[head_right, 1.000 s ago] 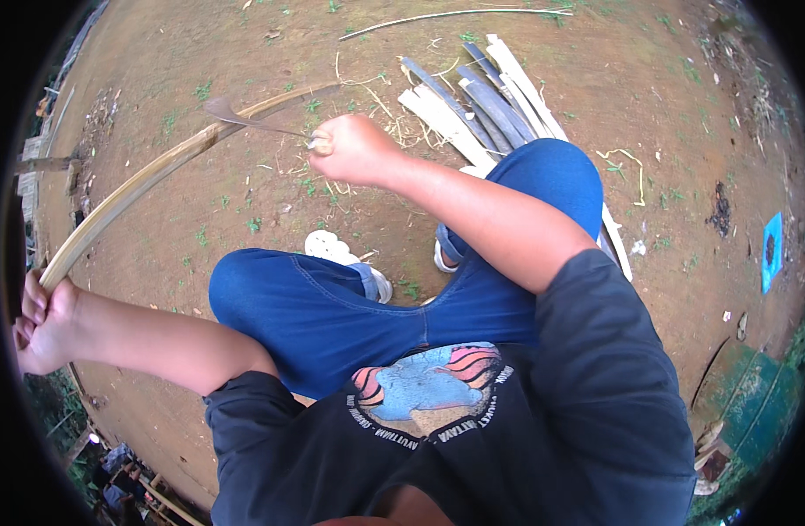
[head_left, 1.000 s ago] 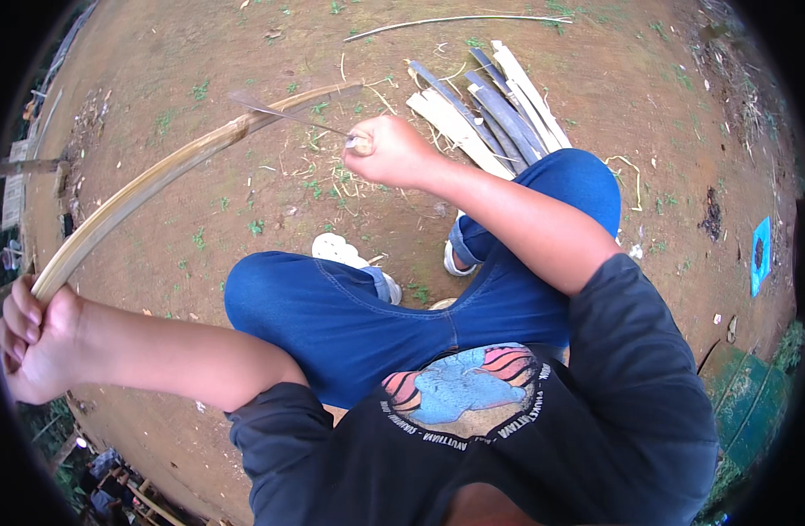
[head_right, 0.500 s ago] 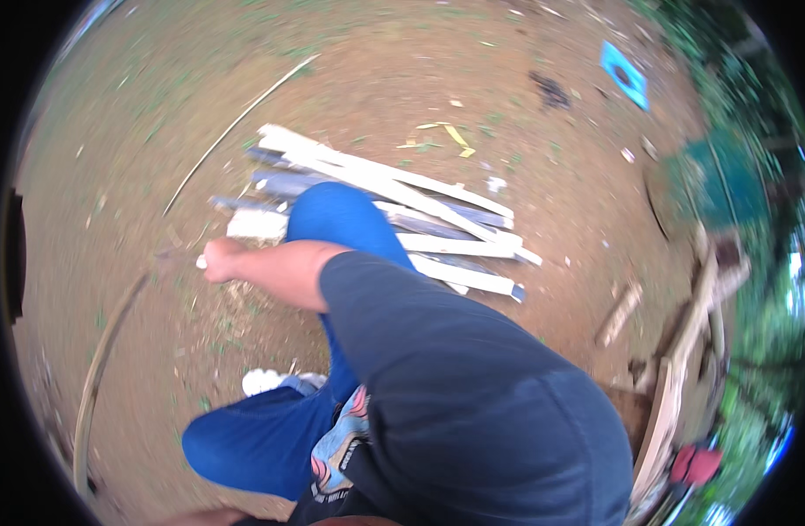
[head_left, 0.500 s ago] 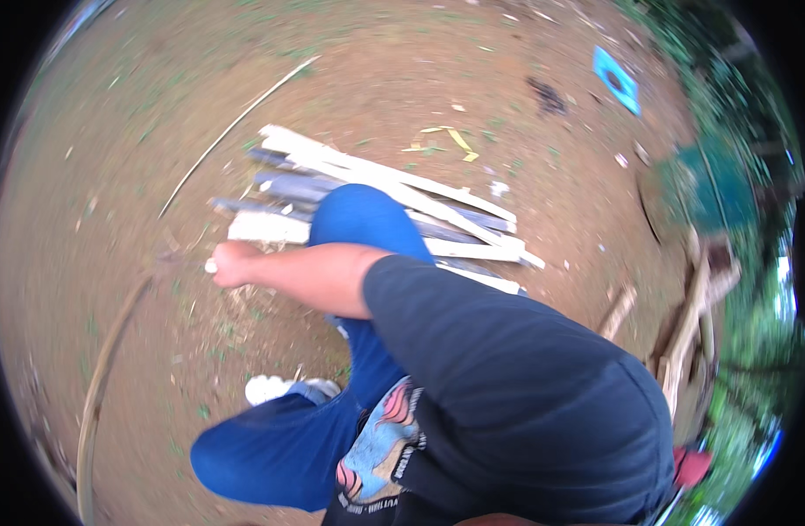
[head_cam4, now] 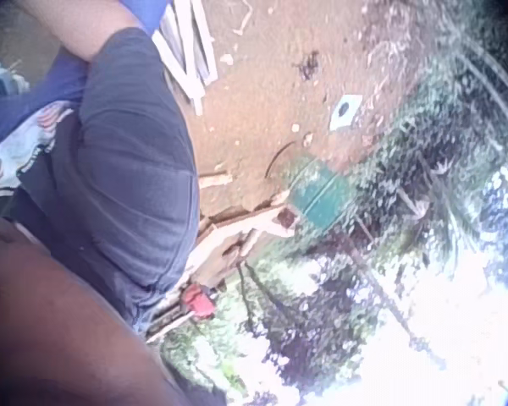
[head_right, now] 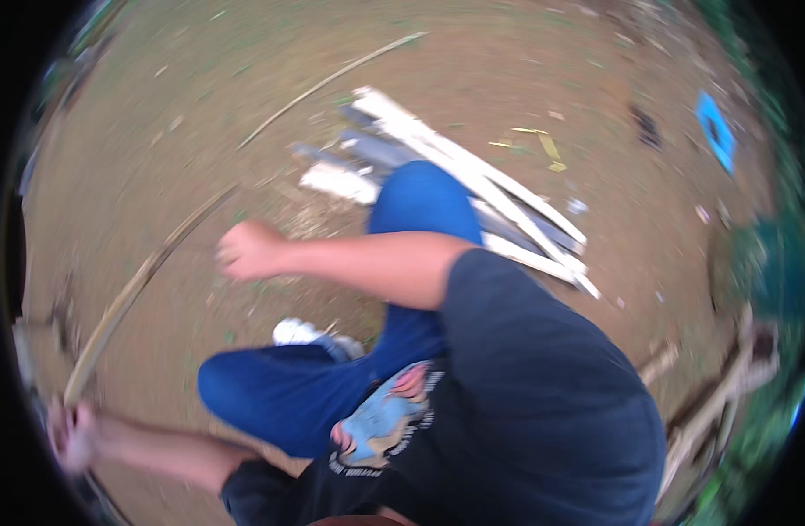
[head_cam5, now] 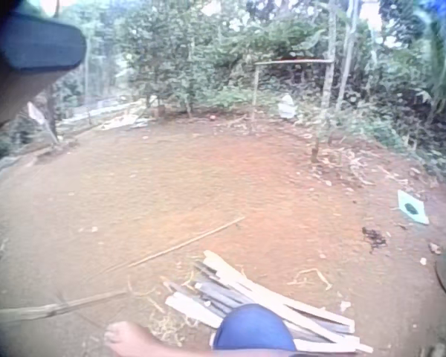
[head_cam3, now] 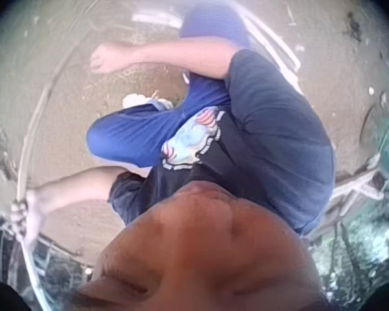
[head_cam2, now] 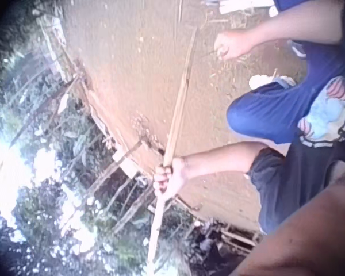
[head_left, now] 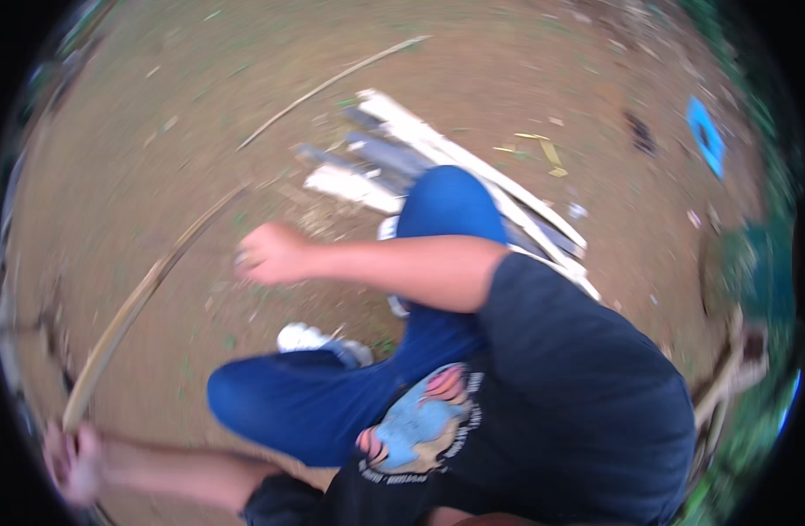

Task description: The person uses a curved blade and a straight machete to shave and refine a long strip of bamboo, periodically checking the thickness and smoothness of the wood.

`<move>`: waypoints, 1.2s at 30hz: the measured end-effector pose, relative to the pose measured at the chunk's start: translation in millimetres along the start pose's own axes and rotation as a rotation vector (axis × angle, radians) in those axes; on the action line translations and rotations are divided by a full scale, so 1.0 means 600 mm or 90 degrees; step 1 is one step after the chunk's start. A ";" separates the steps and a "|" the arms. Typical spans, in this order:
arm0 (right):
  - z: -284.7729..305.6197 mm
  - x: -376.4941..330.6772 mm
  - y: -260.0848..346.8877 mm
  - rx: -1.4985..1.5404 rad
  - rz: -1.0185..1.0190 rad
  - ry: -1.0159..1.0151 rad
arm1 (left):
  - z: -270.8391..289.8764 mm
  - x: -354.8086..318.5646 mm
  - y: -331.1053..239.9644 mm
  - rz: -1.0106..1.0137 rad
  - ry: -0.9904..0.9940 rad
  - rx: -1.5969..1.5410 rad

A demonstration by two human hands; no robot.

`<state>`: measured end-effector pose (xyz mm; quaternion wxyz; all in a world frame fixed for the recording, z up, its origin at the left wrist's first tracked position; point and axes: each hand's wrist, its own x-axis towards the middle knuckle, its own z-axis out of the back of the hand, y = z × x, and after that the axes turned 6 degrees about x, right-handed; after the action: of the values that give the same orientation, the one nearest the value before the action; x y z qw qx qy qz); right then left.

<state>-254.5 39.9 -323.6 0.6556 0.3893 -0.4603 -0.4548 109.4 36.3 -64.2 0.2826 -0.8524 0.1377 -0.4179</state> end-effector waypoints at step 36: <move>-0.026 -0.005 0.134 0.059 -0.091 0.143 | -0.107 -0.074 -0.048 -0.109 0.012 0.073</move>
<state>-220.7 66.8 -254.1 0.6504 0.4993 -0.3754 -0.4322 31.4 56.6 -43.6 0.2930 -0.8396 0.0429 -0.4554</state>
